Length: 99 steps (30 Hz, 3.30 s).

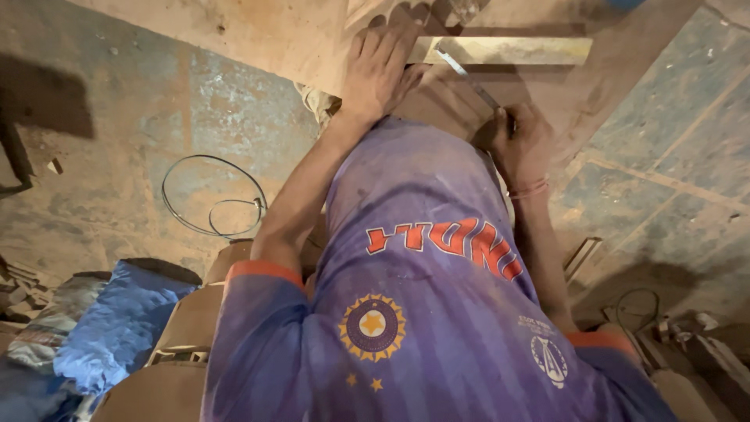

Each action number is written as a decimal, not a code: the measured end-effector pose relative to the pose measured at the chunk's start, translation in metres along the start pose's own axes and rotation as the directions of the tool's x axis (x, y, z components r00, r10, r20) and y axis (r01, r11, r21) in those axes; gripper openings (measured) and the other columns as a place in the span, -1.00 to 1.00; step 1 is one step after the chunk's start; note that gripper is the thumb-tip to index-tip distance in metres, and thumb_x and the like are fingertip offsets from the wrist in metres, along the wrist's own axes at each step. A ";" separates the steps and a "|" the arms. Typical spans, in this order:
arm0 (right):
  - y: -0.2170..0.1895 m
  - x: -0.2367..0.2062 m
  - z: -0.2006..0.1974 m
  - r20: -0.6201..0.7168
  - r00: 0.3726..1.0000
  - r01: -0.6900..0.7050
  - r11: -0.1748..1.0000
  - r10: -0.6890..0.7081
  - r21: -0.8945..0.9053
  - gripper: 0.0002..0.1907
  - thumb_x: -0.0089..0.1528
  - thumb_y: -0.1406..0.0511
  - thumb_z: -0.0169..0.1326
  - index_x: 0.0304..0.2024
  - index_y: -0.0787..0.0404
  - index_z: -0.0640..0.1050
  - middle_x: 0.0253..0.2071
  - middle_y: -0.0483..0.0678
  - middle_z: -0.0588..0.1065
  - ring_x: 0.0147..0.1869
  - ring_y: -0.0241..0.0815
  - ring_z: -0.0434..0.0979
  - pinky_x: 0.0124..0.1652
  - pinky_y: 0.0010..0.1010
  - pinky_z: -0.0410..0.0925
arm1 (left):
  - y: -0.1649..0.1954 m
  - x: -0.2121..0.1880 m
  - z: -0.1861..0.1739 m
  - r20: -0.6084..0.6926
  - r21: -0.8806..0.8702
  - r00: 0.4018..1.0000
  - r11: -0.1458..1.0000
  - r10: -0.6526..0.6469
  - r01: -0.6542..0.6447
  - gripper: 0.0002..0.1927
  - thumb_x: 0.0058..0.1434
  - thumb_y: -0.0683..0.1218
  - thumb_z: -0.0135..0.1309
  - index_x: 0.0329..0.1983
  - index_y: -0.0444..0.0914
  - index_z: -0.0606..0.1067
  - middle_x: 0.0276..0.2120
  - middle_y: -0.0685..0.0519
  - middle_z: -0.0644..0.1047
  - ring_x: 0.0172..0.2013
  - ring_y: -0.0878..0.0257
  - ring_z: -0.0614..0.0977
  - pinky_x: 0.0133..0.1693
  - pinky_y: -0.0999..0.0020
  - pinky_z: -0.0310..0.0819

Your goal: The person measures small wooden blocks and strips with a folding ruler, holding each piece against the workbench and repositioning the ruler to check lengths. They handle the pieces one at a time and then walk away from the workbench across the workshop floor.

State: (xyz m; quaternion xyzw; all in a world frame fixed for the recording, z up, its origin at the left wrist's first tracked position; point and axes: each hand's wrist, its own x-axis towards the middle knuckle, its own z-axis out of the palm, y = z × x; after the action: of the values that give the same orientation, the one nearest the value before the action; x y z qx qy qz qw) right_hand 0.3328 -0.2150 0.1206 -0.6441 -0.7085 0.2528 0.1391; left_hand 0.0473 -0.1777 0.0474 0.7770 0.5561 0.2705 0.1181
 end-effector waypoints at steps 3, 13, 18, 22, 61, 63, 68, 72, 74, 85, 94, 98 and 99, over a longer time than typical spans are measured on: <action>0.001 -0.001 0.004 -0.004 1.000 0.019 1.000 -0.019 -0.015 -0.88 0.36 0.33 0.22 -0.25 0.26 0.60 -0.36 0.14 0.51 -0.29 0.16 0.52 -0.28 -0.11 0.35 | -0.001 -0.001 -0.002 0.000 -0.003 1.000 1.000 0.005 -0.005 -0.33 0.32 0.12 0.28 0.37 -0.26 0.38 0.18 -0.03 0.44 0.13 0.03 0.44 0.19 0.11 0.29; -0.004 0.003 0.004 0.026 0.999 0.033 0.999 -0.033 -0.025 -0.87 0.38 0.33 0.18 -0.24 0.27 0.58 -0.34 0.15 0.51 -0.28 0.19 0.52 -0.27 -0.08 0.34 | -0.003 0.001 -0.002 0.056 -0.008 0.997 0.998 0.061 -0.061 -0.38 0.28 0.19 0.32 0.17 -0.34 0.47 0.00 -0.10 0.49 0.02 -0.02 0.45 0.13 0.03 0.31; -0.011 0.003 0.001 0.065 0.997 0.032 0.999 -0.030 -0.025 -0.86 0.39 0.32 0.16 -0.25 0.26 0.58 -0.33 0.15 0.50 -0.25 0.20 0.52 -0.25 -0.07 0.34 | -0.001 0.002 -0.004 0.020 -0.023 0.999 0.999 0.049 -0.048 -0.39 0.32 0.21 0.27 0.19 -0.31 0.46 0.04 -0.05 0.49 0.06 0.00 0.46 0.17 0.05 0.29; -0.015 0.009 0.002 0.039 0.999 0.037 0.998 -0.035 -0.050 -0.85 0.39 0.30 0.16 -0.24 0.26 0.58 -0.31 0.15 0.51 -0.23 0.22 0.52 -0.24 -0.05 0.34 | -0.001 0.004 -0.005 0.056 0.011 0.998 0.999 0.041 -0.041 -0.38 0.36 0.23 0.23 0.23 -0.31 0.46 0.02 -0.05 0.49 0.05 0.00 0.44 0.19 0.03 0.26; -0.010 0.021 -0.008 0.057 0.997 0.044 0.999 -0.045 0.011 -0.89 0.37 0.34 0.20 -0.22 0.27 0.59 -0.34 0.12 0.49 -0.29 0.14 0.51 -0.28 -0.12 0.33 | 0.000 0.006 -0.011 0.033 -0.041 0.997 0.997 0.064 -0.063 -0.47 0.36 0.16 0.27 0.21 -0.26 0.48 0.04 0.02 0.46 0.02 0.06 0.44 0.12 0.09 0.31; -0.012 0.021 -0.011 0.069 0.996 0.057 0.998 -0.058 0.023 -0.90 0.37 0.34 0.20 -0.23 0.27 0.60 -0.34 0.11 0.49 -0.29 0.14 0.51 -0.28 -0.12 0.33 | -0.001 0.005 -0.010 0.047 -0.044 0.997 0.997 0.060 -0.058 -0.47 0.36 0.16 0.26 0.21 -0.26 0.48 0.04 0.02 0.47 0.03 0.05 0.44 0.13 0.08 0.30; -0.014 0.021 -0.009 0.071 0.992 0.096 0.994 -0.100 0.059 -0.90 0.35 0.34 0.21 -0.23 0.26 0.60 -0.32 0.10 0.50 -0.27 0.13 0.52 -0.27 -0.11 0.35 | 0.001 0.005 -0.009 0.053 -0.052 0.998 0.998 0.028 -0.026 -0.41 0.37 0.18 0.25 0.25 -0.30 0.45 0.08 -0.04 0.47 0.08 -0.01 0.42 0.18 0.03 0.27; -0.008 0.027 -0.005 0.052 0.975 0.217 0.976 -0.217 0.023 -0.88 0.39 0.34 0.21 -0.19 0.29 0.58 -0.27 0.12 0.50 -0.18 0.18 0.50 -0.18 -0.06 0.34 | 0.000 0.008 -0.014 0.031 -0.123 0.999 0.992 -0.009 0.013 -0.30 0.20 0.09 0.33 0.30 -0.33 0.40 0.07 -0.07 0.47 0.11 -0.07 0.42 0.21 -0.04 0.23; -0.007 0.037 -0.004 0.002 0.936 0.352 0.936 -0.352 0.001 -0.85 0.40 0.34 0.23 -0.16 0.33 0.58 -0.27 0.13 0.48 -0.17 0.19 0.48 -0.16 -0.03 0.33 | -0.006 0.009 -0.020 0.037 -0.215 0.999 0.977 0.011 -0.003 -0.28 0.13 0.01 0.37 0.32 -0.29 0.40 0.09 -0.07 0.48 0.12 -0.08 0.42 0.21 -0.02 0.23; -0.020 0.073 -0.026 0.162 0.949 0.297 0.938 -0.270 -0.177 -0.88 0.32 0.31 0.25 -0.29 0.22 0.62 -0.26 0.08 0.52 -0.17 0.16 0.54 -0.19 -0.09 0.37 | -0.011 0.011 -0.021 0.036 -0.317 0.999 0.948 -0.006 0.017 -0.36 0.21 0.00 0.37 0.31 -0.25 0.43 0.01 0.00 0.50 0.09 0.02 0.44 0.16 0.06 0.27; -0.001 0.073 -0.022 0.082 0.950 0.311 0.935 -0.301 -0.172 -0.93 0.36 0.35 0.21 -0.22 0.23 0.64 -0.21 0.07 0.53 -0.08 0.15 0.53 -0.11 -0.10 0.37 | -0.010 0.009 -0.019 0.062 -0.275 0.998 0.961 0.002 0.015 -0.46 0.22 0.02 0.33 0.21 -0.22 0.47 0.05 0.04 0.50 0.13 0.01 0.43 0.20 0.03 0.24; -0.005 0.066 -0.020 0.063 0.968 0.251 0.950 -0.243 -0.187 -0.85 0.39 0.28 0.28 -0.23 0.23 0.64 -0.20 0.07 0.49 -0.10 0.15 0.50 -0.13 -0.07 0.33 | -0.009 0.010 -0.019 0.053 -0.227 0.998 0.974 0.028 -0.015 -0.45 0.20 0.02 0.33 0.20 -0.22 0.48 0.08 0.03 0.50 0.14 0.03 0.43 0.20 0.03 0.22; -0.007 0.066 -0.019 0.048 0.966 0.260 0.946 -0.256 -0.193 -0.85 0.37 0.28 0.29 -0.24 0.22 0.64 -0.19 0.06 0.50 -0.09 0.14 0.49 -0.12 -0.08 0.33 | -0.009 0.010 -0.019 0.048 -0.226 0.998 0.974 0.030 -0.018 -0.46 0.21 0.02 0.33 0.20 -0.22 0.48 0.10 0.04 0.50 0.15 0.03 0.43 0.20 0.04 0.23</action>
State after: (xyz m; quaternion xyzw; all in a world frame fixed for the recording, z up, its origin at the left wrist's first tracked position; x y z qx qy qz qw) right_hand 0.3288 -0.1474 0.1318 -0.5536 -0.8097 0.1680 0.0983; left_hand 0.0317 -0.1672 0.0614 0.7719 0.5091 0.3134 0.2163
